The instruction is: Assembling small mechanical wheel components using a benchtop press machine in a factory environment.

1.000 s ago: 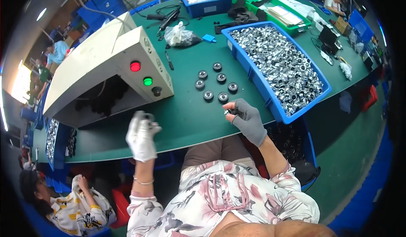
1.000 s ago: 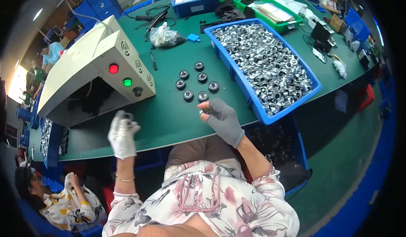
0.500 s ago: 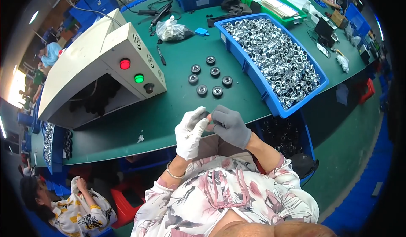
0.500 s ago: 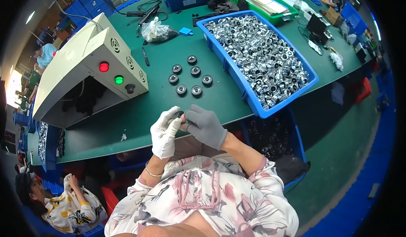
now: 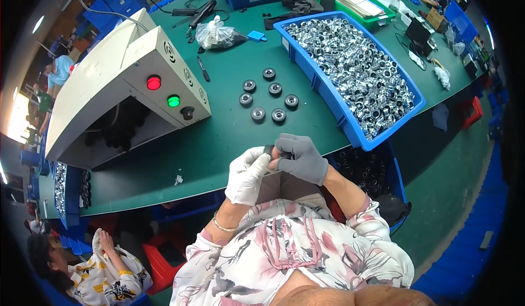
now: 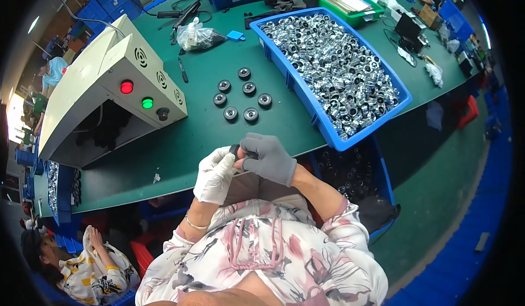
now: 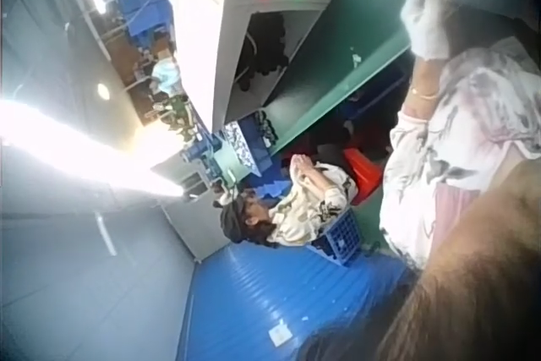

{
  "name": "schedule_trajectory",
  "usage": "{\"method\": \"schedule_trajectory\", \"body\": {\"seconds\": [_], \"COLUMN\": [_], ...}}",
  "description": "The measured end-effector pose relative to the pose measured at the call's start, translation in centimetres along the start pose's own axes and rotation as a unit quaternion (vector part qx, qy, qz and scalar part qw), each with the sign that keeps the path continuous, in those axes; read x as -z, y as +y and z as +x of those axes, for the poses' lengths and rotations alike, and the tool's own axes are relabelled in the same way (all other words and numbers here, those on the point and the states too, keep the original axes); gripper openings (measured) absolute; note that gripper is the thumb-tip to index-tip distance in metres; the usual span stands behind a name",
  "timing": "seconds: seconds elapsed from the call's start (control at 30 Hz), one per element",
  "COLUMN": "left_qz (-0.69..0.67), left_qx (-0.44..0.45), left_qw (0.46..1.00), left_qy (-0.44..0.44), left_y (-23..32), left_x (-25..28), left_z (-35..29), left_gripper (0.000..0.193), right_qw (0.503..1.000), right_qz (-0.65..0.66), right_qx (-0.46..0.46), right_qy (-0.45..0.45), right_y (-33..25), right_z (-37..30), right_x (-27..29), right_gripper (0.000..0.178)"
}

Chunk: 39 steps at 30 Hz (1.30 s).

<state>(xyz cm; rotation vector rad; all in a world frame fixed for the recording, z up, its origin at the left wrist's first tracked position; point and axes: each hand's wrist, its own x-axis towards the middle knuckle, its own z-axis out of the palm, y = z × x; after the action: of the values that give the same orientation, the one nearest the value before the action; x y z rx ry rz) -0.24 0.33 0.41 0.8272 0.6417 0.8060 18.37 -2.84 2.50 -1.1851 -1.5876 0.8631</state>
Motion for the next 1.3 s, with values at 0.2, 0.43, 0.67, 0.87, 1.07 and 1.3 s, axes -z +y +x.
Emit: {"method": "schedule_trajectory", "body": {"seconds": [0.2,0.43,0.67,0.87,1.07,1.3], "left_qz": [0.1,0.081,0.129,0.186,0.324,0.513], "left_qx": [-0.116,-0.179,-0.26,-0.232,-0.165,-0.32], "left_qw": [0.988,0.98,0.955,0.954,0.93,0.791], "left_qy": [0.014,0.002,0.061,-0.03,-0.052,-0.093], "left_y": [1.9,0.6,-2.1,-1.8,1.3,2.2], "left_x": [-2.9,-0.9,-2.2,-1.3,-1.2,-1.0], "left_z": [0.0,1.6,1.4,1.1,1.1,1.8], "left_gripper": [0.032,0.033,0.035,0.031,0.048,0.056], "right_qw": [0.999,0.983,0.788,0.81,0.861,0.975], "right_qz": [-0.036,0.115,0.55,0.526,0.434,0.13], "right_qx": [0.014,-0.122,-0.276,-0.249,-0.261,-0.177], "right_qy": [-0.003,0.067,0.015,0.067,0.059,0.046], "right_y": [-0.1,-1.2,-0.5,-0.1,0.3,0.4], "right_z": [0.4,0.2,-1.7,-2.5,-2.5,-1.3], "right_x": [1.4,1.7,-0.5,-1.2,-1.0,-0.3], "right_gripper": [0.02,0.02,0.015,0.015,0.02,0.021]}}
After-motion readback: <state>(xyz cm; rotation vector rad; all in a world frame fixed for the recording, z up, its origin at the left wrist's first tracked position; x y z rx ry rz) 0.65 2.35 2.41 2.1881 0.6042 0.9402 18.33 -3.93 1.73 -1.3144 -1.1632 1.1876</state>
